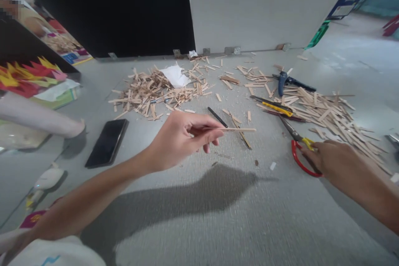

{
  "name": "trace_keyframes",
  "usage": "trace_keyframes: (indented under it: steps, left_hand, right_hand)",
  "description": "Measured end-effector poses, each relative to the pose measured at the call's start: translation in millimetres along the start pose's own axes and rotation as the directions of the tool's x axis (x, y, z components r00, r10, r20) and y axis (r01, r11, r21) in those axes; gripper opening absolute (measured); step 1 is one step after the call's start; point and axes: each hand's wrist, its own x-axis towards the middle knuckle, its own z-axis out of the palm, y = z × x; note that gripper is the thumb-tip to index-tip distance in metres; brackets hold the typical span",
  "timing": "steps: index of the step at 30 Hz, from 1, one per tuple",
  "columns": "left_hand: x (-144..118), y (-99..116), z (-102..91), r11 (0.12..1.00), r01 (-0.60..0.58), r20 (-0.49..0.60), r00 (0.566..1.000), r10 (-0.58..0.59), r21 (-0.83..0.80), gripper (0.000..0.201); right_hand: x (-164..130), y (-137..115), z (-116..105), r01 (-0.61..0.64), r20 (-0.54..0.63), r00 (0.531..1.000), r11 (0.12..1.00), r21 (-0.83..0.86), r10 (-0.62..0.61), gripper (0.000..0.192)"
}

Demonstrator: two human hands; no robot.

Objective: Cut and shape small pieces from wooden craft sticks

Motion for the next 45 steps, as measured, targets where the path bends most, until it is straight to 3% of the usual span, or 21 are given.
trace_keyframes:
  steps: [3, 6, 8, 10, 13, 15, 18, 23, 30, 33, 36, 39, 45]
  left_hand:
    - [2, -10, 0.8, 0.987, 0.107, 0.024, 0.994, -0.105, -0.122, 0.013]
    - [5, -29, 10.2, 0.965, 0.154, 0.032, 0.988, -0.151, -0.211, 0.022]
    - [6, -44, 18.9, 0.958, 0.109, -0.065, 0.989, -0.131, -0.266, 0.026]
    - [6, -58, 27.6, 0.931, 0.089, -0.071, 0.990, -0.121, -0.353, 0.029]
    - [5, -75, 38.6, 0.810, 0.189, 0.047, 0.979, -0.197, -0.556, 0.044]
    - [5, -82, 43.5, 0.711, 0.242, 0.085, 0.965, -0.249, -0.660, 0.059]
    - [5, -88, 46.8, 0.655, 0.301, 0.137, 0.947, -0.290, -0.693, 0.054]
    - [2, -91, 49.5, 0.719, 0.346, 0.127, 0.931, -0.342, -0.603, 0.042]
    - [1, -90, 54.9, 0.816, 0.264, 0.041, 0.958, -0.285, -0.515, 0.035]
    - [-1, -93, 57.8, 0.884, 0.173, -0.031, 0.978, -0.207, -0.435, 0.038]
    - [-4, -98, 61.4, 0.923, 0.108, -0.114, 0.980, -0.161, -0.369, 0.042]
    - [-4, -101, 62.0, 0.940, 0.130, -0.096, 0.981, -0.168, -0.315, 0.013]
    - [-2, -98, 57.3, 0.916, 0.149, -0.123, 0.970, -0.208, -0.373, 0.015]
  right_hand:
    - [9, -11, 6, 0.065, -0.171, 0.982, 0.995, -0.080, -0.078, 0.033]
    - [24, -41, 13, 0.331, -0.238, 0.922, 0.941, 0.073, -0.306, 0.035]
    - [35, -67, 14, 0.409, -0.249, 0.897, 0.899, 0.156, -0.365, 0.031]
    - [45, -91, 14, 0.395, -0.201, 0.911, 0.903, 0.169, -0.361, 0.031]
    - [57, -112, 17, 0.359, -0.159, 0.928, 0.924, 0.131, -0.338, 0.027]
    - [61, -115, 24, 0.351, -0.160, 0.930, 0.928, 0.125, -0.330, 0.032]
    - [63, -109, 40, 0.332, -0.241, 0.928, 0.926, 0.182, -0.285, 0.031]
    - [55, -102, 56, 0.421, -0.456, 0.863, 0.809, 0.409, -0.219, 0.027]
    - [47, -104, 52, 0.621, -0.636, 0.726, 0.647, 0.442, -0.262, 0.024]
    - [47, -106, 51, 0.648, -0.653, 0.708, 0.615, 0.448, -0.270, 0.014]
    - [47, -106, 50, 0.688, -0.639, 0.681, 0.612, 0.390, -0.358, 0.012]
    - [47, -105, 49, 0.724, -0.634, 0.643, 0.610, 0.321, -0.430, 0.024]
    - [44, -104, 48, 0.724, -0.653, 0.625, 0.630, 0.282, -0.427, 0.024]
